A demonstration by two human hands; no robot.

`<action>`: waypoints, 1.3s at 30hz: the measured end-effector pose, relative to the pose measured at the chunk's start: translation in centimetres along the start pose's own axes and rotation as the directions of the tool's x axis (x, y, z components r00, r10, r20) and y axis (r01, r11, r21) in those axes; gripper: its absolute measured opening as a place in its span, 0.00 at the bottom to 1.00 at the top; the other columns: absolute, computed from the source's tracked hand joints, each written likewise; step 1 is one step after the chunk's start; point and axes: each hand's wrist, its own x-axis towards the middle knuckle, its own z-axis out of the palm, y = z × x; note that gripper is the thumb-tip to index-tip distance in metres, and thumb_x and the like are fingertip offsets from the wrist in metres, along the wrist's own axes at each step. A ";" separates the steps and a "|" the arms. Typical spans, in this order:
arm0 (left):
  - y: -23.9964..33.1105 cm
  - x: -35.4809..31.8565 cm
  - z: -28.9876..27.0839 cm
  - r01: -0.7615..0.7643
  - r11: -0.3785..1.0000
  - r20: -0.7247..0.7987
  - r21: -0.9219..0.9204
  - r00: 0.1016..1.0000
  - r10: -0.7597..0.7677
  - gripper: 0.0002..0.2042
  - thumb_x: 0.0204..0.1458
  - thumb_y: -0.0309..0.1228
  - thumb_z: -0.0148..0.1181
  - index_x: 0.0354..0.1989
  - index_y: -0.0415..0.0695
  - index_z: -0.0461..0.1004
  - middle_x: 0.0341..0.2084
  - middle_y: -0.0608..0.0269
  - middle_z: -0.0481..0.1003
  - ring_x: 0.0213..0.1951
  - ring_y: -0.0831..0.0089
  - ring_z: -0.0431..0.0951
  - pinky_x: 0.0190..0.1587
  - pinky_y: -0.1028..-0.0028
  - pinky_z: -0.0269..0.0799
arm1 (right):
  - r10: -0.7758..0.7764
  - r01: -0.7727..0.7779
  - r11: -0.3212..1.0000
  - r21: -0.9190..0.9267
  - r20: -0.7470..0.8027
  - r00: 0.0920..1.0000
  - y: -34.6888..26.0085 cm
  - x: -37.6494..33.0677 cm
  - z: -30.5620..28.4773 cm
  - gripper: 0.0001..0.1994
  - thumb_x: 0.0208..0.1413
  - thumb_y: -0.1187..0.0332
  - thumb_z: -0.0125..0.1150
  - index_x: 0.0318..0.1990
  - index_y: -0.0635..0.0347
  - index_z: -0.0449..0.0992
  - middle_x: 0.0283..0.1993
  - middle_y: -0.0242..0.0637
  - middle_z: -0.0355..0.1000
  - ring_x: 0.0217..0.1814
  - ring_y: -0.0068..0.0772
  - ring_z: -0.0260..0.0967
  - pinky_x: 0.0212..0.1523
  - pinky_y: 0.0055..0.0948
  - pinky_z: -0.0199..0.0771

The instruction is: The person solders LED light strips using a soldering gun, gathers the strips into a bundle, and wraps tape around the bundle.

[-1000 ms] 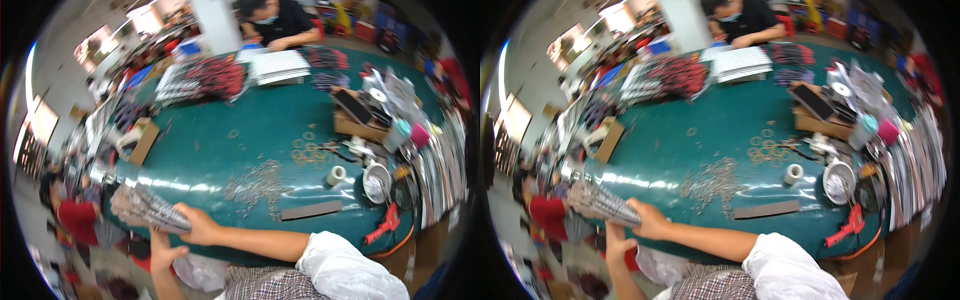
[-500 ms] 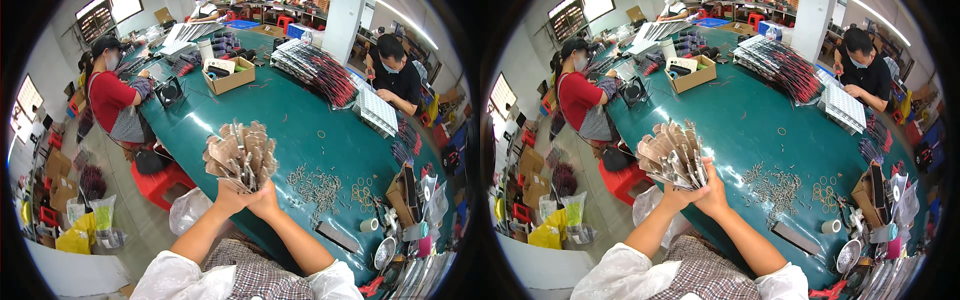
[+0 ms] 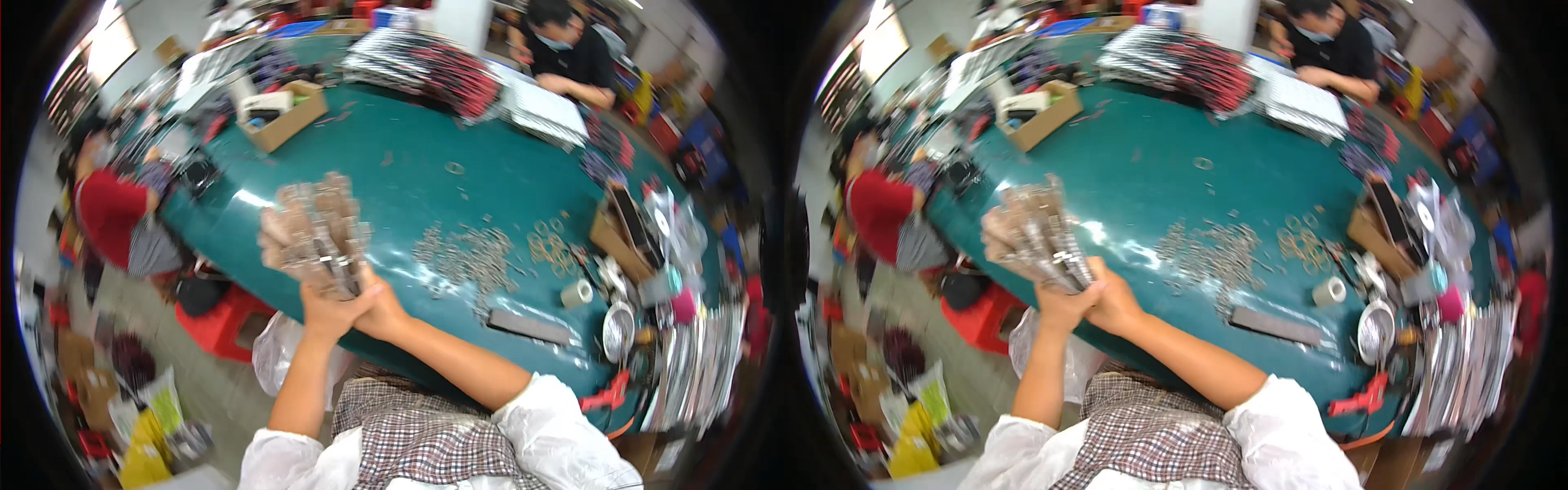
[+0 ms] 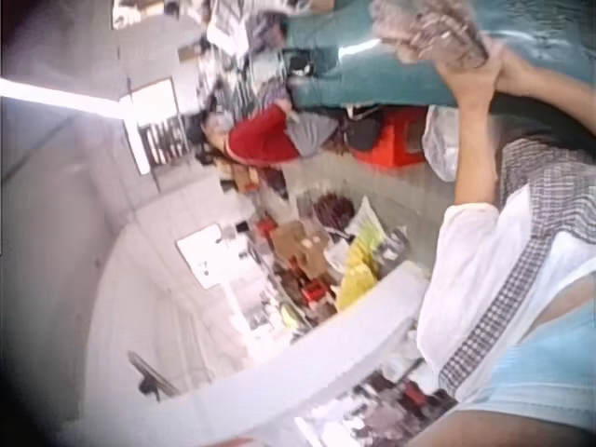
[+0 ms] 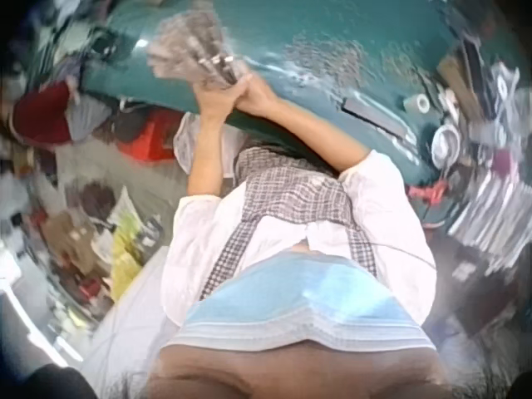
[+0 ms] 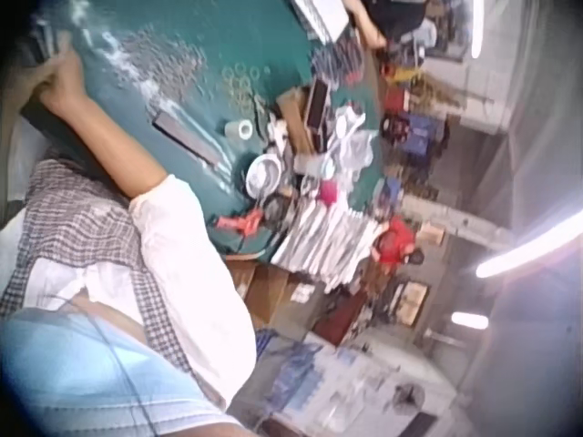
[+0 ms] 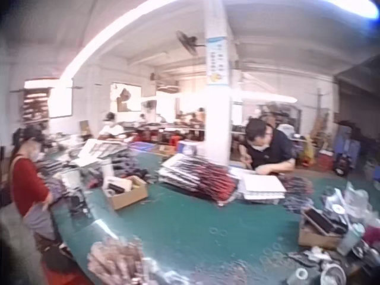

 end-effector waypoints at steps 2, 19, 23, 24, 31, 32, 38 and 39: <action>0.6 0.1 0.0 0.112 0.994 0.061 0.005 0.992 -0.112 0.30 0.35 0.21 0.80 0.49 0.35 0.73 0.41 0.61 0.77 0.43 0.71 0.79 0.46 0.69 0.77 | 0.052 -0.053 0.996 -0.072 -0.018 0.998 -0.2 -0.2 -0.2 0.26 0.43 0.75 0.68 0.50 0.60 0.62 0.43 0.54 0.73 0.48 0.62 0.72 0.44 0.48 0.73; 4.5 0.7 4.0 0.231 0.674 0.264 -0.701 0.963 -0.056 0.46 0.45 0.25 0.62 0.74 0.42 0.43 0.36 0.63 0.67 0.34 0.75 0.73 0.50 0.67 0.78 | 0.117 0.004 0.803 -0.596 0.164 0.980 -13.8 -6.0 -15.6 0.37 0.36 0.61 0.76 0.55 0.69 0.69 0.59 0.53 0.66 0.62 0.52 0.65 0.60 0.45 0.67; 5.5 1.3 4.3 0.278 0.742 0.402 -0.610 0.916 -0.012 0.48 0.42 0.26 0.63 0.74 0.41 0.42 0.36 0.62 0.69 0.33 0.74 0.74 0.46 0.67 0.80 | 0.118 -0.316 0.345 -0.884 -0.293 0.949 -11.7 -9.4 -27.0 0.34 0.37 0.68 0.73 0.58 0.60 0.71 0.60 0.48 0.66 0.63 0.52 0.64 0.63 0.45 0.65; 5.6 1.1 4.6 0.260 0.775 0.400 -0.576 0.916 -0.010 0.42 0.42 0.27 0.64 0.69 0.37 0.53 0.36 0.60 0.70 0.34 0.73 0.75 0.46 0.65 0.80 | 0.150 -0.423 0.266 -0.866 -0.396 0.906 -10.6 -10.3 -29.0 0.32 0.36 0.69 0.71 0.56 0.61 0.73 0.59 0.47 0.67 0.61 0.51 0.65 0.60 0.45 0.67; 6.1 -0.5 7.1 0.336 0.842 0.545 -0.423 0.836 -0.060 0.22 0.39 0.24 0.65 0.46 0.34 0.70 0.35 0.59 0.73 0.34 0.71 0.78 0.47 0.59 0.80 | 0.428 -0.722 0.272 -0.636 -0.593 0.683 -2.7 -14.4 -35.1 0.27 0.41 0.68 0.65 0.53 0.64 0.73 0.50 0.50 0.71 0.52 0.54 0.70 0.55 0.43 0.71; 6.2 -0.5 7.2 0.334 0.843 0.570 -0.421 0.820 -0.040 0.23 0.38 0.23 0.66 0.47 0.34 0.70 0.35 0.58 0.74 0.34 0.71 0.78 0.47 0.59 0.80 | 0.424 -0.708 0.295 -0.642 -0.576 0.699 -2.1 -14.6 -35.2 0.27 0.41 0.68 0.65 0.53 0.64 0.73 0.50 0.50 0.71 0.52 0.54 0.70 0.55 0.43 0.71; 6.2 -0.8 7.4 0.352 0.861 0.614 -0.366 0.787 -0.061 0.24 0.37 0.23 0.67 0.47 0.35 0.70 0.36 0.58 0.74 0.34 0.71 0.78 0.47 0.60 0.80 | 0.224 -0.727 0.379 -0.572 -0.706 0.672 -0.3 -15.1 -33.4 0.15 0.45 0.68 0.62 0.40 0.65 0.72 0.44 0.50 0.71 0.47 0.56 0.71 0.50 0.45 0.71; 6.2 -0.9 7.4 0.364 0.859 0.625 -0.359 0.778 -0.068 0.24 0.37 0.23 0.67 0.47 0.35 0.70 0.36 0.58 0.74 0.34 0.71 0.78 0.47 0.60 0.79 | 0.188 -0.724 0.395 -0.565 -0.722 0.666 -0.1 -15.2 -33.2 0.14 0.46 0.67 0.61 0.39 0.65 0.71 0.43 0.51 0.71 0.47 0.56 0.71 0.49 0.46 0.71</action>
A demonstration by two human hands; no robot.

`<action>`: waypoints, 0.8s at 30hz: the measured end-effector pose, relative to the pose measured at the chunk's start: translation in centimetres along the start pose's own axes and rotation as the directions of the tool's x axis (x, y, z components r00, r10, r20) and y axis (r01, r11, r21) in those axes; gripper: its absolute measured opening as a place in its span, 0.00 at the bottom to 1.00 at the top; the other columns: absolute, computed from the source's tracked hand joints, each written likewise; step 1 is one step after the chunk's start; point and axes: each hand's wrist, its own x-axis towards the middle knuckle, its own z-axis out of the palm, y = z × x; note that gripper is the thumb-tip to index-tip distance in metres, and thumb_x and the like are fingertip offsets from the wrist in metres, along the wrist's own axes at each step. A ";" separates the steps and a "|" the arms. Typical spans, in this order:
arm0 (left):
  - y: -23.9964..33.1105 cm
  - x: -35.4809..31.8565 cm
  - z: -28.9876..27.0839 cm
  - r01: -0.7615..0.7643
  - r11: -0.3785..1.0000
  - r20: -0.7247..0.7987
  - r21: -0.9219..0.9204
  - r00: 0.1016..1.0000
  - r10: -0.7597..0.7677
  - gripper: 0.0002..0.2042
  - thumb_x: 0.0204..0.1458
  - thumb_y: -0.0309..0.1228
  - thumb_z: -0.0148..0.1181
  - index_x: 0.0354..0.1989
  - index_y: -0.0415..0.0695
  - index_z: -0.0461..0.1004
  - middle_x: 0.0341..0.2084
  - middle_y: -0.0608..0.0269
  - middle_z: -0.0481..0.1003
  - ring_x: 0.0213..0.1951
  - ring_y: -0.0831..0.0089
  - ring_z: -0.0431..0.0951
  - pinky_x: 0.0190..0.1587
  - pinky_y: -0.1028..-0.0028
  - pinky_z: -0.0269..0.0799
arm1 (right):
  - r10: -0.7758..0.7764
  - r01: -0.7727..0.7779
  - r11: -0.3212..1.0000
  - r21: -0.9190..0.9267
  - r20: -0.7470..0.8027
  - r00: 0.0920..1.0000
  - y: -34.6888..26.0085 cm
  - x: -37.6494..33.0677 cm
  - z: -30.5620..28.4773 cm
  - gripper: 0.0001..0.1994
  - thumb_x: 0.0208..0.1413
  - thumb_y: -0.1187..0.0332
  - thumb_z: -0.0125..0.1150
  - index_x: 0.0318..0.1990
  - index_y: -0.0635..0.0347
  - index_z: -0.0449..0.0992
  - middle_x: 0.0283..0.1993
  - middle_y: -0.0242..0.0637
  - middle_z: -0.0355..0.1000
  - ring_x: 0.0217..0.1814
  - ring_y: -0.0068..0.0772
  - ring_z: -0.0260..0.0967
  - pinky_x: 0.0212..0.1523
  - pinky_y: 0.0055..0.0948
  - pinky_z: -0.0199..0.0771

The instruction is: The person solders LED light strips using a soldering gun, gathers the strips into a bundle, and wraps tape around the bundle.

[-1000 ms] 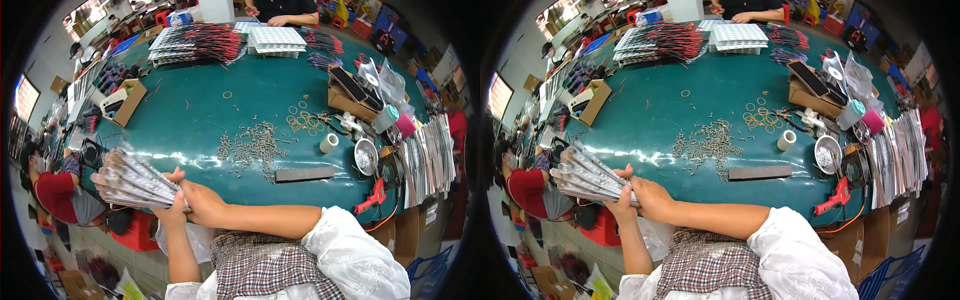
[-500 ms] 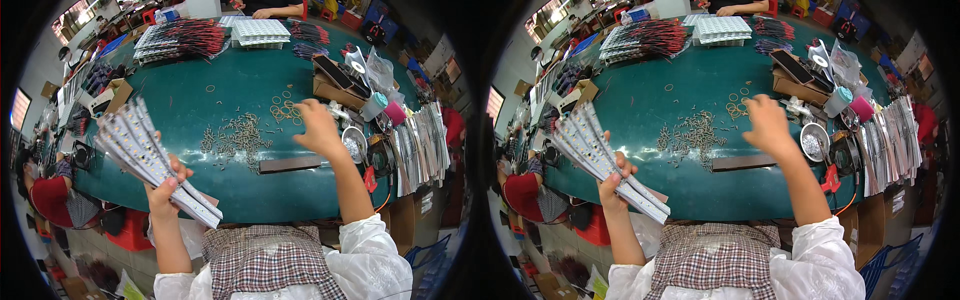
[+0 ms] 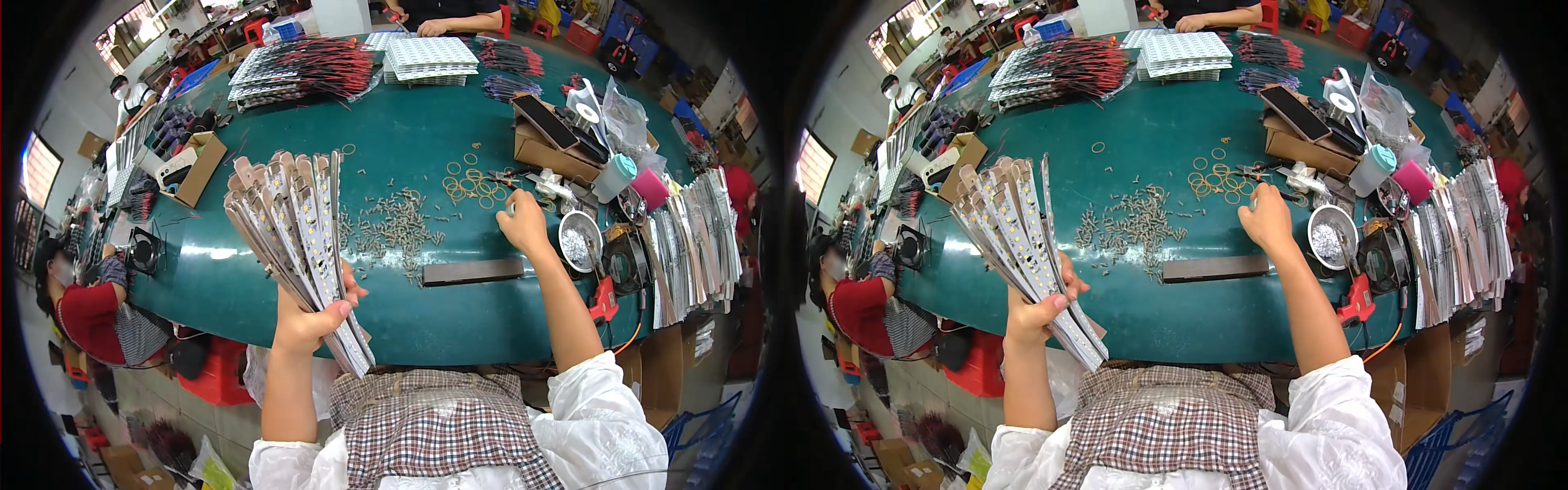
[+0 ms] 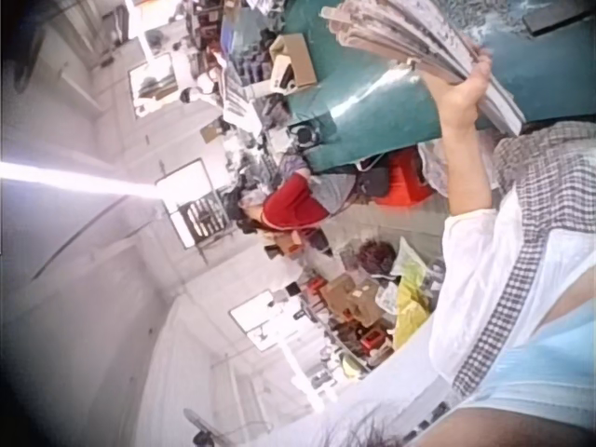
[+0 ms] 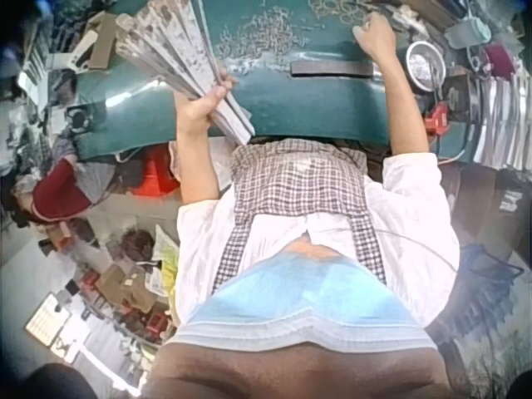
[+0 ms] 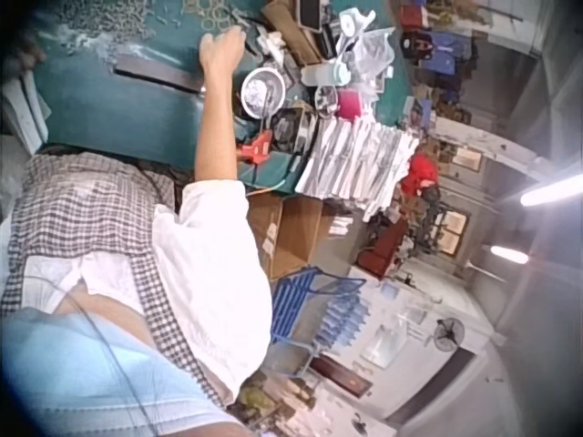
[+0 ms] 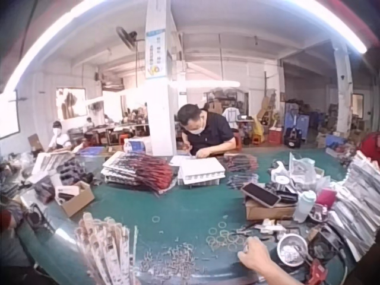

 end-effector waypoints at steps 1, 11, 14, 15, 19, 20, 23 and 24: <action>0.0 0.0 0.1 0.009 1.000 -0.002 -0.004 1.000 -0.009 0.24 0.37 0.23 0.67 0.48 0.35 0.70 0.36 0.58 0.75 0.34 0.71 0.78 0.47 0.60 0.79 | -0.011 0.011 1.000 0.017 -0.052 0.999 0.1 -0.1 0.3 0.13 0.46 0.67 0.61 0.38 0.65 0.71 0.42 0.51 0.71 0.47 0.57 0.70 0.48 0.47 0.70; 0.8 0.5 1.4 0.072 0.997 0.028 0.039 0.997 -0.073 0.22 0.36 0.23 0.66 0.45 0.34 0.73 0.33 0.56 0.76 0.33 0.69 0.79 0.43 0.64 0.80 | -0.115 0.149 0.984 0.102 -0.288 0.951 -0.4 -0.6 1.1 0.06 0.53 0.71 0.60 0.34 0.65 0.74 0.35 0.45 0.73 0.37 0.47 0.72 0.40 0.40 0.71; 0.8 1.0 1.9 0.160 0.986 0.072 0.045 0.984 -0.163 0.23 0.37 0.24 0.68 0.46 0.34 0.74 0.35 0.56 0.77 0.34 0.69 0.79 0.42 0.66 0.80 | 0.177 -0.149 0.781 0.607 0.014 0.984 -3.1 -1.2 -0.8 0.07 0.53 0.70 0.64 0.34 0.64 0.78 0.31 0.38 0.75 0.33 0.31 0.72 0.37 0.31 0.70; 0.7 1.3 2.4 0.181 0.981 0.084 0.069 0.979 -0.186 0.24 0.37 0.25 0.69 0.47 0.34 0.73 0.36 0.56 0.77 0.35 0.70 0.79 0.42 0.67 0.79 | 0.140 -0.157 0.631 0.759 0.088 0.986 -4.4 -1.6 -1.4 0.06 0.54 0.69 0.65 0.35 0.64 0.79 0.30 0.35 0.76 0.33 0.26 0.71 0.37 0.28 0.70; -0.1 3.1 4.1 0.143 0.985 0.172 0.098 0.972 -0.158 0.31 0.38 0.27 0.71 0.54 0.33 0.69 0.40 0.58 0.76 0.37 0.73 0.77 0.41 0.72 0.75 | 0.022 -0.223 0.373 0.901 0.232 0.973 -9.2 -3.4 -3.6 0.06 0.54 0.71 0.67 0.35 0.64 0.81 0.32 0.34 0.76 0.34 0.24 0.74 0.38 0.25 0.72; -0.3 3.6 4.5 0.135 0.983 0.189 0.127 0.969 -0.157 0.34 0.38 0.27 0.71 0.57 0.32 0.67 0.43 0.58 0.76 0.39 0.73 0.76 0.41 0.73 0.75 | -0.061 -0.208 0.306 0.929 0.238 0.969 -10.1 -3.9 -3.8 0.06 0.54 0.71 0.68 0.35 0.65 0.81 0.32 0.33 0.76 0.34 0.24 0.74 0.38 0.26 0.73; -0.8 3.6 5.4 0.205 0.971 0.260 0.127 0.937 -0.232 0.30 0.36 0.27 0.70 0.52 0.30 0.69 0.33 0.54 0.78 0.33 0.70 0.80 0.40 0.69 0.78 | -0.081 -0.148 0.377 0.914 0.192 0.978 -11.8 -5.2 -3.6 0.04 0.53 0.76 0.64 0.35 0.65 0.81 0.34 0.31 0.72 0.35 0.22 0.73 0.38 0.25 0.71; -1.1 3.6 5.7 0.218 0.969 0.283 0.116 0.928 -0.242 0.29 0.37 0.27 0.69 0.51 0.30 0.70 0.31 0.56 0.78 0.34 0.69 0.81 0.41 0.69 0.78 | -0.072 -0.148 0.442 0.885 0.200 0.977 -12.2 -5.3 -3.3 0.04 0.53 0.77 0.62 0.34 0.65 0.81 0.36 0.31 0.72 0.37 0.21 0.72 0.38 0.24 0.70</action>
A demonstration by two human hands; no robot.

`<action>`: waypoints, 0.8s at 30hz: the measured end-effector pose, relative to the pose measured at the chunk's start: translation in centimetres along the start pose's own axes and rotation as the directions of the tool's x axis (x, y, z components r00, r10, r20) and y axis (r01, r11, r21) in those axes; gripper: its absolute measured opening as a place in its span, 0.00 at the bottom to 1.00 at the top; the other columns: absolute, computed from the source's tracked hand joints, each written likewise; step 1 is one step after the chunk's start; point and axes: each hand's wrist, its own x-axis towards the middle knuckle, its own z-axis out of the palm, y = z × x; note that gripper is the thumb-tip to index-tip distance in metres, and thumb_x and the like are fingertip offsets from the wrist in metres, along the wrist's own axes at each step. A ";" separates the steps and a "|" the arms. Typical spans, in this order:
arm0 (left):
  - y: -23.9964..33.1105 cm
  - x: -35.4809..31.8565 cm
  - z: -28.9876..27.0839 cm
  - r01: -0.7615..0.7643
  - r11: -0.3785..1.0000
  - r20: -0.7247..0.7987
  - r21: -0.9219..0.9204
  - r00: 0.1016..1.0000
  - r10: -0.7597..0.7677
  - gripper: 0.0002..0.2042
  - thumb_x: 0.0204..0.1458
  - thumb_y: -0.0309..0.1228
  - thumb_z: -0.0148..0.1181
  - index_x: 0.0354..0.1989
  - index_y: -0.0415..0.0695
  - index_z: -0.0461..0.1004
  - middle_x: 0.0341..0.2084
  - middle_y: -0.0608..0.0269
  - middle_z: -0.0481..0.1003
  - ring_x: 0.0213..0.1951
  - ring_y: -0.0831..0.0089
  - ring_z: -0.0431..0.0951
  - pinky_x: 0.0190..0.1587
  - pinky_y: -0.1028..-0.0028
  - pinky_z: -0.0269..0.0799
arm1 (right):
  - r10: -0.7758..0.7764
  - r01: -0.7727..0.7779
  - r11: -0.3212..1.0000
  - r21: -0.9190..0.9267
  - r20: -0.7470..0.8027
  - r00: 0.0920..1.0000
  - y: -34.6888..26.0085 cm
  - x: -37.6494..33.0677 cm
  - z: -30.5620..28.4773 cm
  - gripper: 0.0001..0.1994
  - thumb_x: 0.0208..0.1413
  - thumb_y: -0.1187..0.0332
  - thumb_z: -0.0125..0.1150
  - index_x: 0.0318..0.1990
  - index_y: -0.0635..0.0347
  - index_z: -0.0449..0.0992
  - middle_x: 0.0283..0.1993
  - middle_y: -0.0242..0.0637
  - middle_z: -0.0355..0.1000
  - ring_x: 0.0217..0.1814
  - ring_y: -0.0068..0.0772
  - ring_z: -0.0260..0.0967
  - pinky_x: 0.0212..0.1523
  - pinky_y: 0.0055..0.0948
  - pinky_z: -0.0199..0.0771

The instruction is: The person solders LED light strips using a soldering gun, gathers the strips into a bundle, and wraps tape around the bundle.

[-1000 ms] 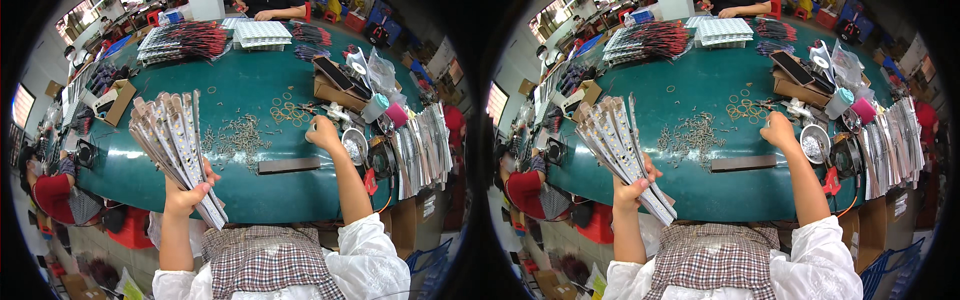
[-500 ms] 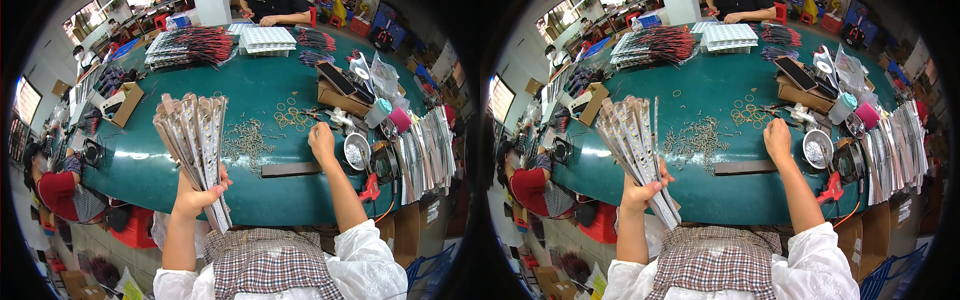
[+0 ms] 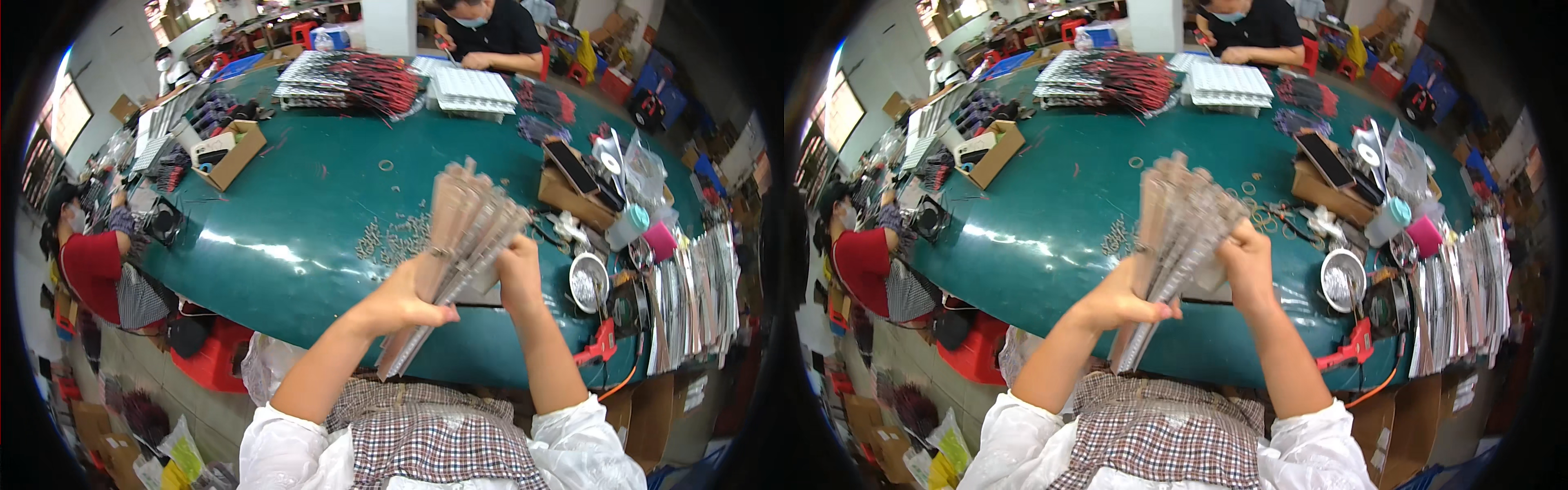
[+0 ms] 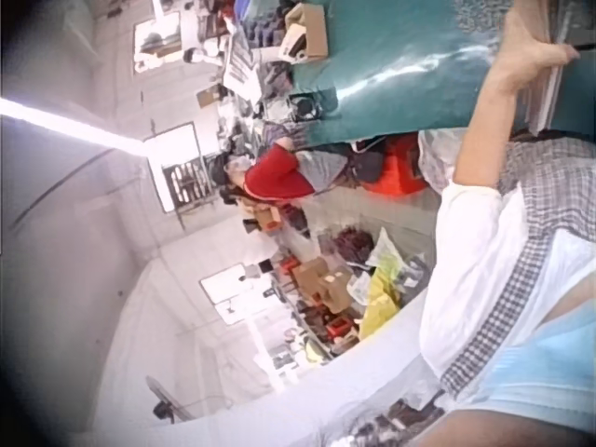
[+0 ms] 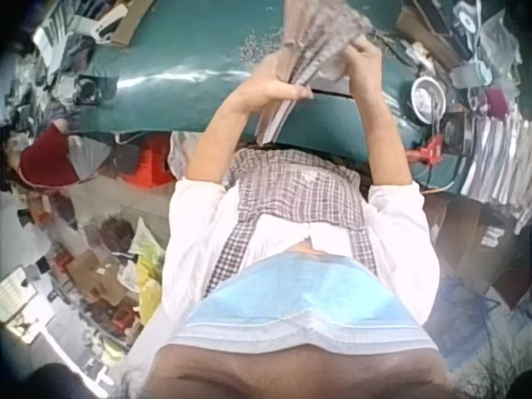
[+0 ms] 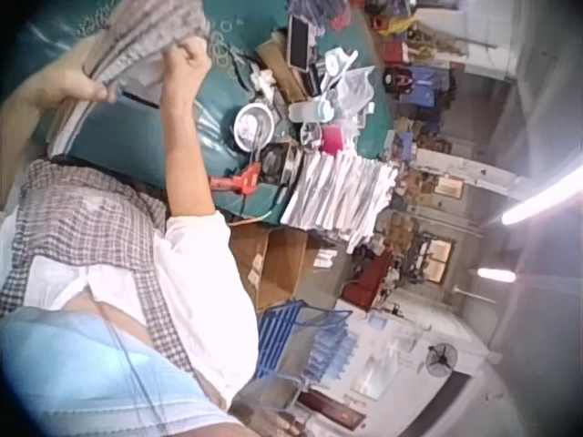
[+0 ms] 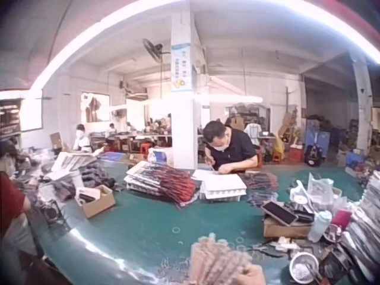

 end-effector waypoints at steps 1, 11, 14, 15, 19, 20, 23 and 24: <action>-0.1 0.0 0.1 -0.011 1.000 -0.005 0.022 1.000 0.011 0.29 0.37 0.26 0.69 0.52 0.30 0.69 0.32 0.55 0.78 0.35 0.69 0.81 0.41 0.69 0.78 | -0.023 0.023 1.000 0.001 0.032 0.999 0.1 -0.3 0.5 0.04 0.53 0.77 0.62 0.34 0.65 0.81 0.36 0.31 0.72 0.37 0.21 0.72 0.38 0.24 0.70; -0.9 -1.3 0.3 -0.182 0.970 -0.126 0.162 0.971 0.204 0.31 0.41 0.23 0.66 0.58 0.33 0.66 0.40 0.56 0.77 0.39 0.72 0.80 0.46 0.69 0.77 | -0.143 0.141 0.989 -0.035 -0.066 0.987 0.2 -2.7 2.6 0.10 0.53 0.81 0.60 0.44 0.67 0.75 0.46 0.34 0.70 0.49 0.23 0.69 0.48 0.23 0.68; -1.0 -2.0 -0.9 0.028 0.984 -0.006 -0.177 1.000 -0.029 0.27 0.41 0.25 0.65 0.53 0.35 0.70 0.37 0.56 0.78 0.37 0.72 0.80 0.45 0.72 0.75 | -0.180 0.184 0.976 0.114 -0.043 0.983 0.8 -3.9 2.8 0.18 0.51 0.83 0.63 0.48 0.62 0.66 0.50 0.34 0.66 0.49 0.26 0.69 0.49 0.25 0.70; -1.2 -2.2 -1.2 0.055 0.977 0.003 -0.207 0.998 -0.056 0.26 0.41 0.27 0.65 0.52 0.35 0.70 0.35 0.56 0.78 0.36 0.72 0.80 0.43 0.72 0.75 | -0.189 0.187 0.972 0.141 0.004 0.982 0.9 -4.5 2.7 0.22 0.50 0.83 0.66 0.47 0.57 0.61 0.53 0.33 0.62 0.49 0.27 0.69 0.48 0.27 0.72; -1.3 -2.7 -1.5 0.076 0.963 0.038 -0.259 0.997 -0.068 0.26 0.41 0.30 0.64 0.53 0.35 0.70 0.32 0.54 0.78 0.35 0.70 0.80 0.41 0.71 0.76 | -0.021 0.018 0.999 0.046 0.072 0.997 0.9 -5.3 2.1 0.19 0.49 0.81 0.69 0.43 0.59 0.65 0.46 0.36 0.69 0.48 0.26 0.70 0.49 0.28 0.73; -1.2 -2.8 -1.4 0.112 0.958 0.056 -0.264 0.993 -0.100 0.28 0.41 0.30 0.64 0.54 0.35 0.70 0.32 0.54 0.78 0.35 0.70 0.80 0.41 0.71 0.76 | 0.041 -0.047 0.998 0.043 0.119 0.992 0.7 -5.4 1.6 0.17 0.48 0.81 0.70 0.42 0.62 0.69 0.45 0.36 0.70 0.48 0.27 0.70 0.49 0.27 0.73; -0.2 -3.7 -1.5 0.104 0.948 0.058 -0.300 0.994 -0.091 0.29 0.40 0.29 0.64 0.55 0.34 0.70 0.35 0.53 0.78 0.36 0.70 0.80 0.41 0.71 0.77 | -0.009 0.031 0.995 -0.095 0.223 0.975 0.3 -5.1 0.2 0.14 0.45 0.79 0.71 0.40 0.67 0.75 0.44 0.37 0.71 0.48 0.28 0.70 0.48 0.27 0.73; 0.2 -4.0 -1.4 0.088 0.944 0.039 -0.318 0.996 -0.079 0.25 0.40 0.28 0.65 0.50 0.33 0.71 0.33 0.54 0.77 0.37 0.70 0.80 0.41 0.72 0.77 | -0.111 0.184 0.955 -0.234 0.294 0.949 0.1 -5.3 -0.5 0.13 0.44 0.78 0.71 0.39 0.69 0.77 0.45 0.38 0.71 0.49 0.29 0.70 0.48 0.27 0.73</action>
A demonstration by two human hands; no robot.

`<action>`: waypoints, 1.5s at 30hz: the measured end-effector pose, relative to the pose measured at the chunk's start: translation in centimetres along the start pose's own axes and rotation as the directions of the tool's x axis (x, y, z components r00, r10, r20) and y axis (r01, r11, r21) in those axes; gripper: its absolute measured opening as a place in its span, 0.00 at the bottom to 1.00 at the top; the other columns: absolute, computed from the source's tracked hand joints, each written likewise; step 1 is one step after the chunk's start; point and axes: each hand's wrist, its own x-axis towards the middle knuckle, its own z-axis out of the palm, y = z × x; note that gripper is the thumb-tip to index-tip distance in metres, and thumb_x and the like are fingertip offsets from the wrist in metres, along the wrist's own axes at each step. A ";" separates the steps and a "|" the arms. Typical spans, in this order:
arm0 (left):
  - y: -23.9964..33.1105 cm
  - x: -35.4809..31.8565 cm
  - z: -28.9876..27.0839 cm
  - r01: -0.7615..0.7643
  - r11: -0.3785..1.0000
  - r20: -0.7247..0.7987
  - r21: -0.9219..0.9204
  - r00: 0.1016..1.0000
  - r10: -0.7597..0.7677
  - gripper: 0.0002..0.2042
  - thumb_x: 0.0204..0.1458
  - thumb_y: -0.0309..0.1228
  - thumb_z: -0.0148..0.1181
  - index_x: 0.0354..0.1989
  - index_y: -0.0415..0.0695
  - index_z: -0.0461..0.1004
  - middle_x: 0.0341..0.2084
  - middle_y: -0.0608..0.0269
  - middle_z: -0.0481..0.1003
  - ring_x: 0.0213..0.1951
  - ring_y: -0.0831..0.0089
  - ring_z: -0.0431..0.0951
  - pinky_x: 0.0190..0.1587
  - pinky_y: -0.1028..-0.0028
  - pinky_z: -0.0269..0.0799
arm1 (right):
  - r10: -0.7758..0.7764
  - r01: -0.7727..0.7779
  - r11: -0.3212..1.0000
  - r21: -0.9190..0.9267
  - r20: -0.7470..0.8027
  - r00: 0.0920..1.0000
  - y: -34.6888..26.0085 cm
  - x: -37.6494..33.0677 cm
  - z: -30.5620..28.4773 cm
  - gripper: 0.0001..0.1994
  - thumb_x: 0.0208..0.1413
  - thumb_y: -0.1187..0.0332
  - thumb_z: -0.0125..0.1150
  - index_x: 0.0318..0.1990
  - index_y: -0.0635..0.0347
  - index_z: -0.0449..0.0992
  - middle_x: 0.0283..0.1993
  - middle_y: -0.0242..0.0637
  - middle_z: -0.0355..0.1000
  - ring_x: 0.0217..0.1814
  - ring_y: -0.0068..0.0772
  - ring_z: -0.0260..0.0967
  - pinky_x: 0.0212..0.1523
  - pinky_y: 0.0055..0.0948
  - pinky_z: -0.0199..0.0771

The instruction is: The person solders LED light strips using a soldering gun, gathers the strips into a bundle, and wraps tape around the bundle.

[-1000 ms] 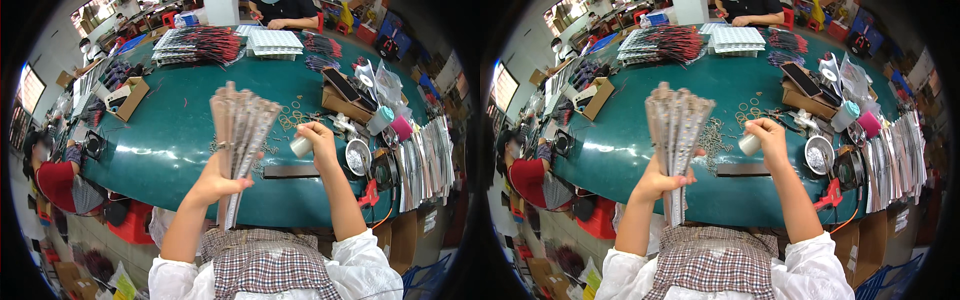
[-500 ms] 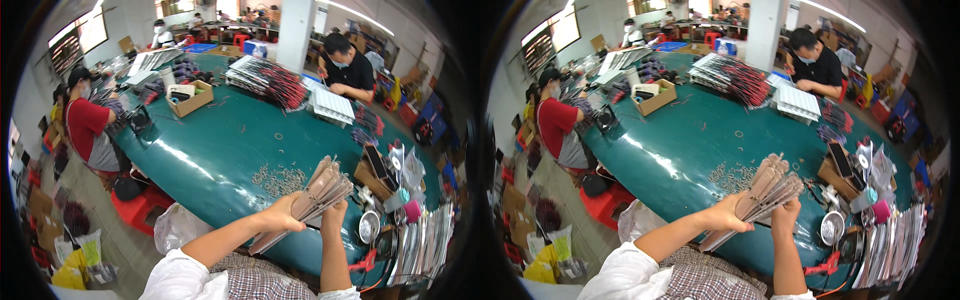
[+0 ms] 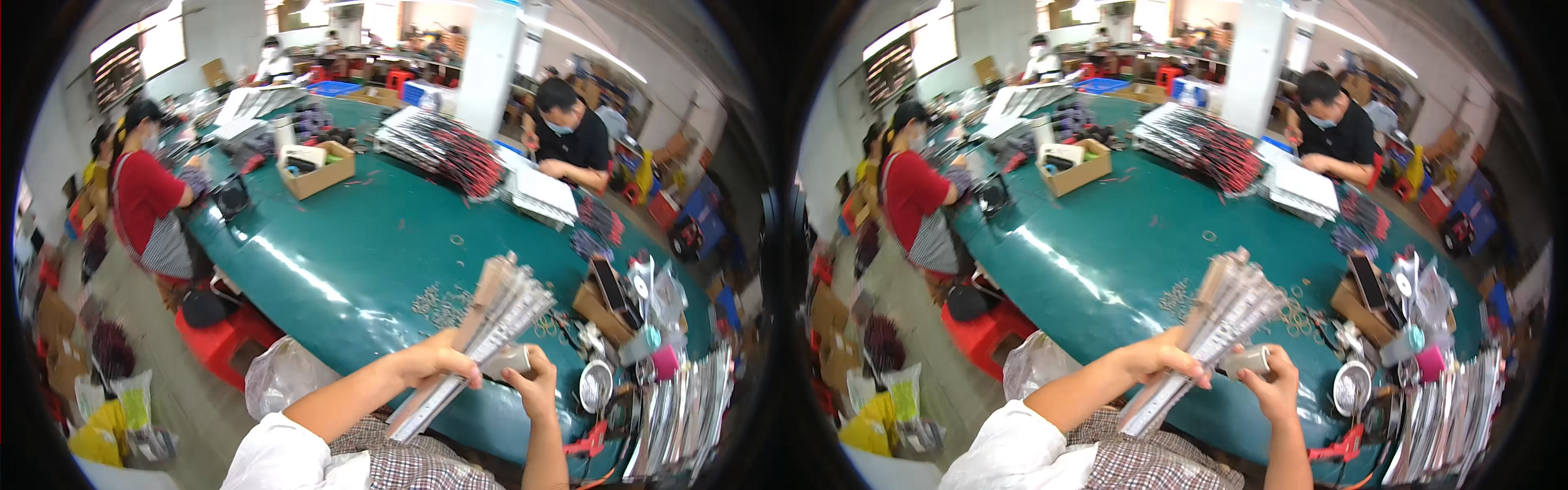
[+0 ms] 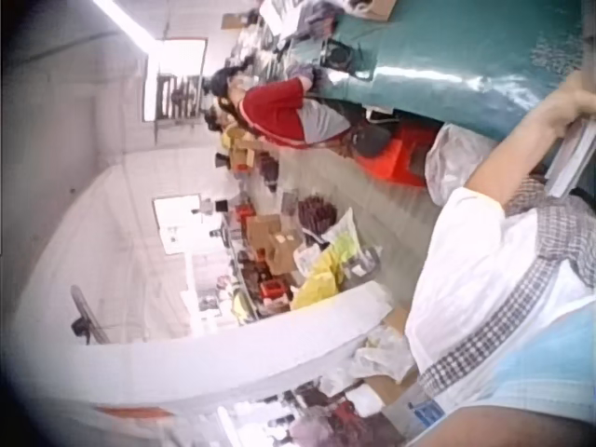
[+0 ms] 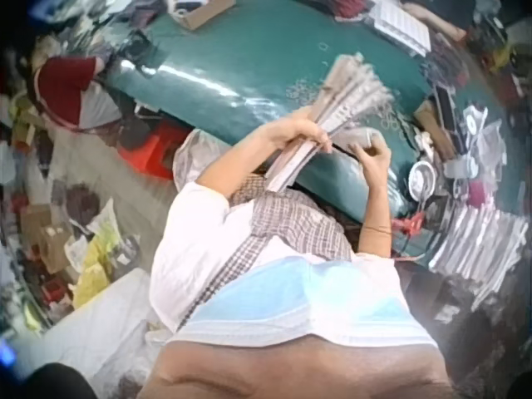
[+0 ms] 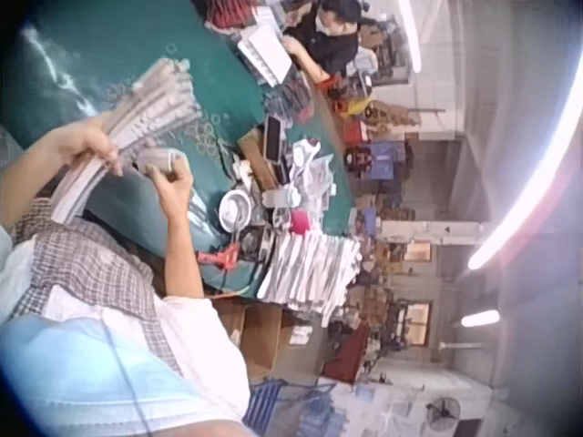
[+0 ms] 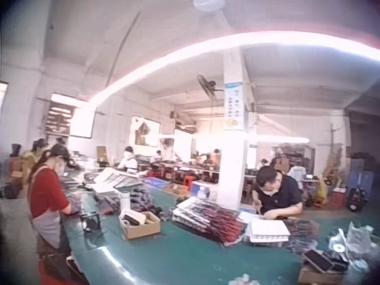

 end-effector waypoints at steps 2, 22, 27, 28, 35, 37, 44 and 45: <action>1.0 -0.4 0.2 -0.067 0.998 0.065 0.003 0.996 0.067 0.35 0.38 0.28 0.66 0.61 0.34 0.67 0.47 0.52 0.74 0.41 0.69 0.78 0.46 0.71 0.75 | -0.078 0.083 0.989 -0.120 0.048 0.996 -0.2 -0.2 -1.3 0.13 0.43 0.77 0.66 0.39 0.68 0.79 0.49 0.38 0.71 0.52 0.33 0.70 0.49 0.29 0.72; 4.4 6.3 4.4 -0.161 0.981 0.161 -0.110 0.971 0.178 0.46 0.32 0.24 0.67 0.64 0.20 0.53 0.61 0.33 0.57 0.27 0.58 0.77 0.38 0.54 0.78 | -0.234 -0.279 0.290 -0.915 -0.351 0.907 4.0 14.5 -24.7 0.33 0.39 0.53 0.74 0.52 0.61 0.73 0.52 0.43 0.68 0.59 0.45 0.64 0.58 0.41 0.62; 4.4 7.5 4.8 -0.164 0.983 0.091 -0.087 0.981 0.172 0.44 0.29 0.26 0.67 0.61 0.20 0.57 0.58 0.31 0.60 0.26 0.57 0.78 0.37 0.54 0.78 | 0.117 -0.496 0.261 -0.828 -0.482 0.868 6.5 18.4 -27.0 0.35 0.34 0.49 0.76 0.48 0.66 0.75 0.52 0.44 0.68 0.59 0.46 0.64 0.58 0.44 0.63; 4.3 7.6 4.9 -0.188 0.978 0.021 -0.086 0.981 0.191 0.44 0.26 0.27 0.68 0.58 0.19 0.61 0.55 0.28 0.64 0.25 0.58 0.79 0.36 0.55 0.79 | 0.128 -0.492 0.250 -0.834 -0.475 0.871 6.8 18.7 -27.0 0.35 0.34 0.49 0.76 0.48 0.66 0.75 0.52 0.44 0.68 0.59 0.46 0.64 0.58 0.44 0.63; 3.9 8.6 4.5 -0.185 0.981 -0.017 -0.054 0.983 0.185 0.45 0.28 0.27 0.69 0.61 0.19 0.57 0.57 0.29 0.61 0.26 0.57 0.79 0.34 0.56 0.78 | -0.053 -0.452 0.354 -0.819 -0.500 0.864 8.3 18.2 -26.4 0.38 0.33 0.54 0.73 0.53 0.66 0.71 0.49 0.48 0.64 0.54 0.50 0.65 0.53 0.43 0.67; 3.7 8.8 4.3 -0.185 0.981 -0.021 -0.057 0.983 0.185 0.45 0.29 0.27 0.68 0.61 0.20 0.57 0.57 0.30 0.61 0.26 0.57 0.79 0.35 0.55 0.78 | -0.061 -0.451 0.361 -0.816 -0.503 0.862 8.3 18.0 -26.4 0.38 0.33 0.54 0.73 0.54 0.66 0.71 0.49 0.48 0.64 0.55 0.50 0.65 0.54 0.43 0.67; 3.7 8.3 4.2 -0.179 0.978 -0.025 -0.111 0.984 0.177 0.46 0.29 0.26 0.68 0.62 0.21 0.56 0.59 0.32 0.61 0.28 0.58 0.79 0.39 0.55 0.79 | -0.028 -0.490 0.364 -0.792 -0.535 0.844 8.6 18.7 -26.7 0.42 0.34 0.52 0.73 0.58 0.66 0.69 0.50 0.48 0.65 0.56 0.51 0.64 0.56 0.44 0.66; 3.8 8.3 4.3 -0.165 0.980 0.018 -0.110 0.986 0.168 0.46 0.30 0.25 0.68 0.62 0.19 0.54 0.60 0.30 0.59 0.27 0.57 0.78 0.38 0.53 0.78 | -0.023 -0.493 0.361 -0.792 -0.536 0.844 8.5 18.8 -26.7 0.42 0.34 0.52 0.73 0.58 0.66 0.69 0.50 0.48 0.65 0.56 0.51 0.64 0.56 0.44 0.66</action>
